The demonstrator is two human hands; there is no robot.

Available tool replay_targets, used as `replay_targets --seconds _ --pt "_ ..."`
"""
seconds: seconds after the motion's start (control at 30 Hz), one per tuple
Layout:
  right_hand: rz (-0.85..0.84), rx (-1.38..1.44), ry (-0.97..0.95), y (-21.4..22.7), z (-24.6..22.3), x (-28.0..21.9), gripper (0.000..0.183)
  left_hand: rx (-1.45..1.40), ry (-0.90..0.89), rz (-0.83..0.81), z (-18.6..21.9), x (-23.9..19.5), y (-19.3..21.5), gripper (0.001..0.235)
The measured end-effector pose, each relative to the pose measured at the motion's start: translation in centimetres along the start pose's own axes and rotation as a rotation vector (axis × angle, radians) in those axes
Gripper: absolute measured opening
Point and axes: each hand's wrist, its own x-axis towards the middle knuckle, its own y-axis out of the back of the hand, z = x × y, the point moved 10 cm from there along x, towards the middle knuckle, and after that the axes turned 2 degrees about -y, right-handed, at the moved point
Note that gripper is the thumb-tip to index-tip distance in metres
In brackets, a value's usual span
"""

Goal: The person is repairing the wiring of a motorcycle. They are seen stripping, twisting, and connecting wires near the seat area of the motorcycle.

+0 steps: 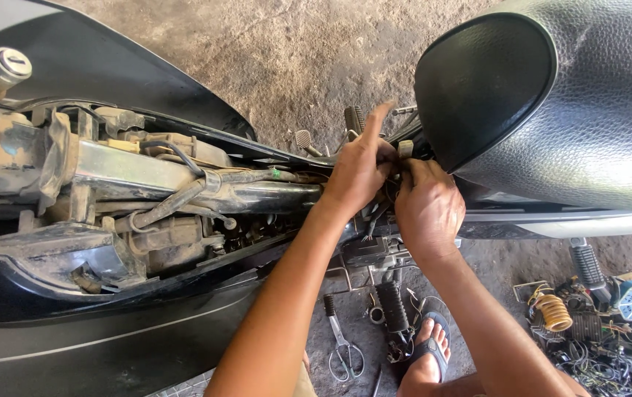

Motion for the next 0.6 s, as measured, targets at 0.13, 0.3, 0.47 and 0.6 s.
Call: replay_targets --seconds 0.13,0.3,0.47,0.6 --pt "-0.03 -0.016 -0.004 0.2 -0.1 0.1 0.018 0.132 -0.124 -0.001 0.4 0.0 -0.7 0.09" --pt "-0.157 -0.021 -0.041 -0.1 -0.2 0.3 0.018 0.357 0.009 -0.096 1.5 0.0 -0.3 0.085" --pt "-0.196 -0.04 -0.021 -0.1 -0.1 0.5 0.023 0.366 0.188 -0.149 1.7 0.0 -0.2 0.072" --pt "-0.21 0.069 -0.093 -0.7 1.0 0.9 0.021 0.293 0.279 -0.048 -0.4 -0.4 -0.3 0.058"
